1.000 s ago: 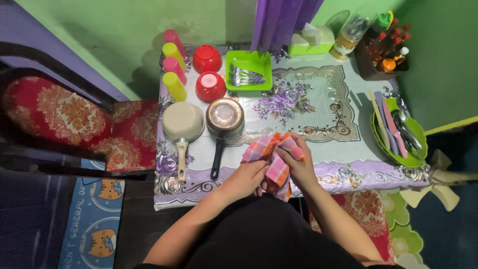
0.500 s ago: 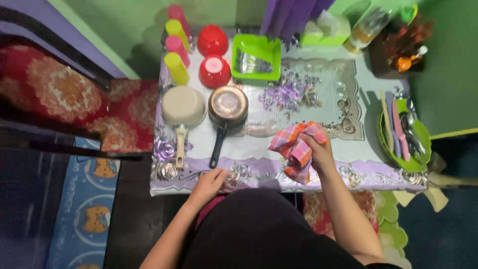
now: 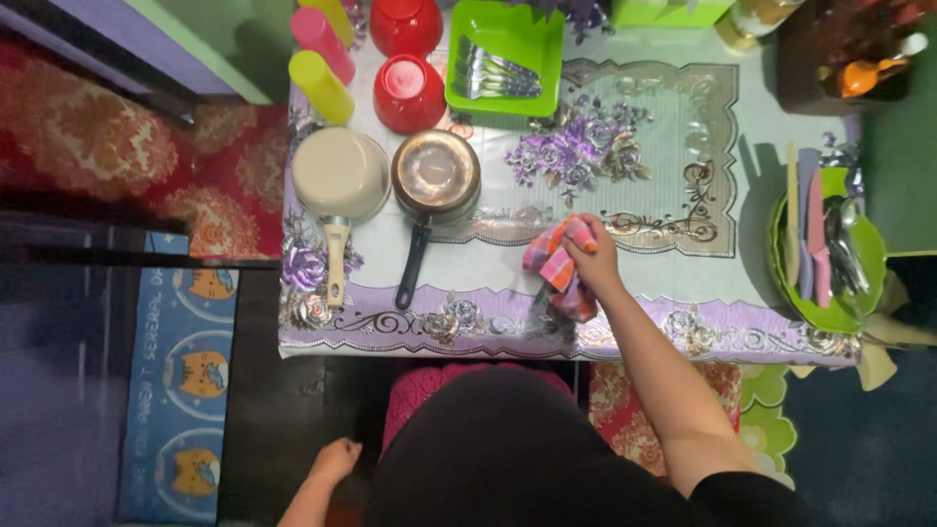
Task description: The person wipes a metal fork with a pink and orange cloth on a dining table. The person picks up the fork, wipes it thoroughly, and places it back on the table.
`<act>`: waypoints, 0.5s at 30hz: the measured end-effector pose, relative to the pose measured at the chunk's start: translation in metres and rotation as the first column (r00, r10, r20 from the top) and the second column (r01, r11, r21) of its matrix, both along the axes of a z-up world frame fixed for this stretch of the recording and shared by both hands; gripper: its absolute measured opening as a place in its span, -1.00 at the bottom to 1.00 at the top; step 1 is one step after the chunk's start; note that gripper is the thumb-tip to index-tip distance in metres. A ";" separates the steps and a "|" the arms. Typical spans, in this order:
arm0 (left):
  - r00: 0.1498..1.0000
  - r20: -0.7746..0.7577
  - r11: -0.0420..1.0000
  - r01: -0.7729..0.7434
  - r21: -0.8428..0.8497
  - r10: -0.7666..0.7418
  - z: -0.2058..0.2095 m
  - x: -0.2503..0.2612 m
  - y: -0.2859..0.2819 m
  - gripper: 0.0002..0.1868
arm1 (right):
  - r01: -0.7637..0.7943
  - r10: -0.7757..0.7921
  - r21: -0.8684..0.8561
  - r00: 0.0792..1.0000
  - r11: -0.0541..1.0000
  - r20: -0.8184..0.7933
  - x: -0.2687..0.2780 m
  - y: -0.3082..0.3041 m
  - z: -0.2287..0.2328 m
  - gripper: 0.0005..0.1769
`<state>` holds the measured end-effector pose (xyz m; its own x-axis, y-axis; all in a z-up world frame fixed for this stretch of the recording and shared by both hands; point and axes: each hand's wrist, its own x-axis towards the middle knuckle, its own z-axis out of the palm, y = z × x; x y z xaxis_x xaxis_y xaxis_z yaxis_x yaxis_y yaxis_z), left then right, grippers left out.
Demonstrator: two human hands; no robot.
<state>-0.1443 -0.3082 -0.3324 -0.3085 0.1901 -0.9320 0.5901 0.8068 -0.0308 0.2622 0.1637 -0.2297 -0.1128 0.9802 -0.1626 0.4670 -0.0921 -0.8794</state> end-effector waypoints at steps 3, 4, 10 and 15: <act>0.995 -0.024 0.989 -0.098 -0.110 0.096 0.004 0.013 -0.013 -0.52 | -0.090 0.092 -0.028 0.991 0.996 0.100 -0.004 0.002 -0.018 -0.43; 0.995 -0.023 0.987 -0.102 -0.122 0.100 -0.007 0.021 -0.021 -0.52 | -0.094 0.098 -0.040 0.990 0.995 0.101 -0.004 0.000 -0.024 -0.43; 0.964 -0.100 0.950 -0.219 0.221 0.245 -0.072 0.052 -0.036 -0.74 | -0.136 0.100 0.086 0.936 0.987 0.339 -0.020 -0.002 -0.054 -0.41; 0.989 -0.095 0.993 -0.112 0.023 0.113 -0.154 0.053 -0.035 -0.65 | -0.072 0.007 0.128 0.894 0.989 0.448 -0.013 -0.016 -0.071 -0.47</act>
